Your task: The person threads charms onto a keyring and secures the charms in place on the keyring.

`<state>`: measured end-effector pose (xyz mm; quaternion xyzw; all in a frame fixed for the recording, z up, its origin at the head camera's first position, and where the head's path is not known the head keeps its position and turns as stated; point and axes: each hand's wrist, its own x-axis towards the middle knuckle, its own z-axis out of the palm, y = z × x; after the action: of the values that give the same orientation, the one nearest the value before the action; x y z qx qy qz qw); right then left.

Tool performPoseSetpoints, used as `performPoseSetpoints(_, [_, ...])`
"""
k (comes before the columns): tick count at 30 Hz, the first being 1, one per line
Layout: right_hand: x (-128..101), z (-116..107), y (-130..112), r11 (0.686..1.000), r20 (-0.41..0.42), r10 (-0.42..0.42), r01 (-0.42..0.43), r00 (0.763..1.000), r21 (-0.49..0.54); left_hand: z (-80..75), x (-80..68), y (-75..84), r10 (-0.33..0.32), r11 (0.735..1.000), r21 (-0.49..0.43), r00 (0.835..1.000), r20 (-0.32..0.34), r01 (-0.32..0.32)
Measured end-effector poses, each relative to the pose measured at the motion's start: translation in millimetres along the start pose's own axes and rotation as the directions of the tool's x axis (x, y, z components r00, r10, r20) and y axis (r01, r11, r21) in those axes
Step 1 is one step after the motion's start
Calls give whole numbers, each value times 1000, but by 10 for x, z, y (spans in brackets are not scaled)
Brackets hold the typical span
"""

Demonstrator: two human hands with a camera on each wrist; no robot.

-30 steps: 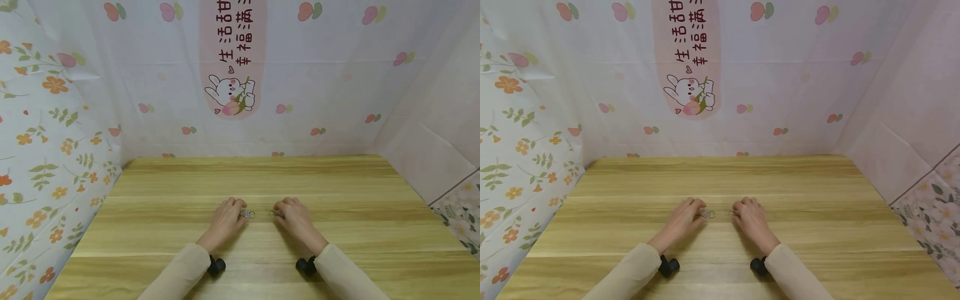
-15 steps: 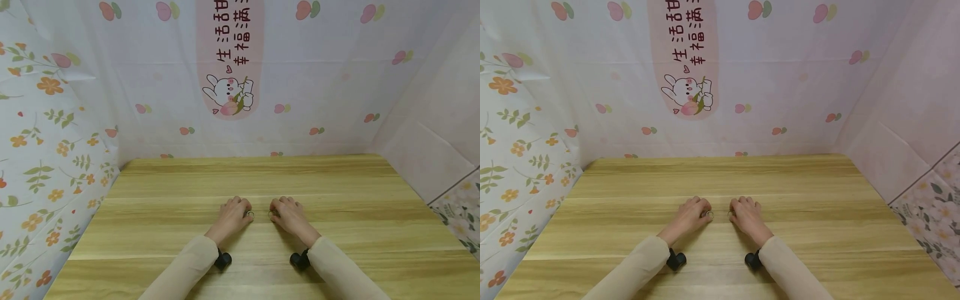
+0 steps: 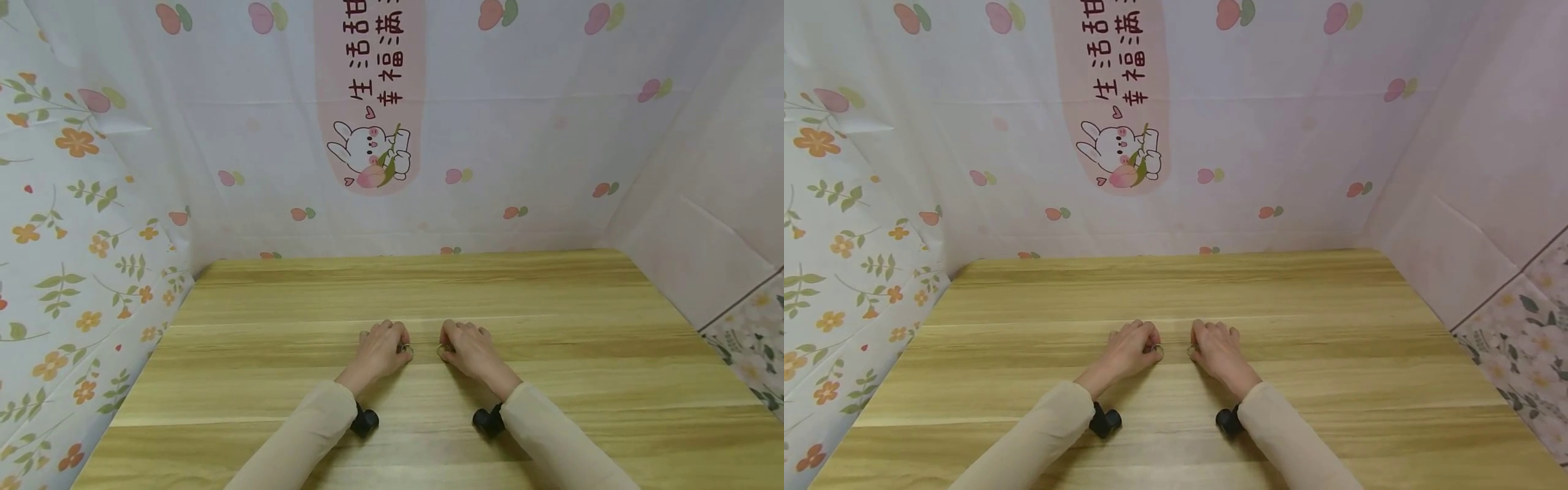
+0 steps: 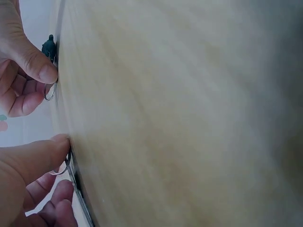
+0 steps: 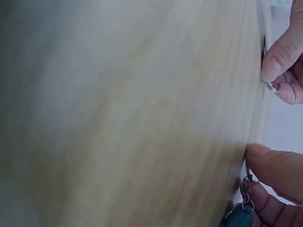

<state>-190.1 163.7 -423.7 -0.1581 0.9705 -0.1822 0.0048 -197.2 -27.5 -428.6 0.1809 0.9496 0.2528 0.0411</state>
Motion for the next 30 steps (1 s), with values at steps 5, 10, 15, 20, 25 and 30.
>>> performPoseSetpoints(5, [4, 32, 45, 997, -82, -70, 73, 994, 40, -16, -9, 0, 37, 999, -31, 998, -47, -38])
performPoseSetpoints(10, [-22, 50, 105, 982, -117, -104, 121, 988, 148, -23, -10, -8, 75, 996, -49, 993, -87, -80])
performPoseSetpoints(15, [-94, 12, 125, 954, -135, -89, 124, 987, 274, -59, -50, -20, 103, 992, -64, 989, -109, -110])
performPoseSetpoints(20, [-189, -49, 77, 906, -114, -38, 83, 993, 416, -107, -118, -12, 104, 984, -132, 988, -118, -119])
performPoseSetpoints(25, [-288, -83, -31, 781, -37, -46, 59, 998, 622, -155, -187, 61, 107, 955, -262, 985, -133, -139])
performPoseSetpoints(30, [-381, -68, -188, 723, -87, 19, 47, 996, 690, -181, -260, 167, 110, 914, -372, 982, -153, -160])
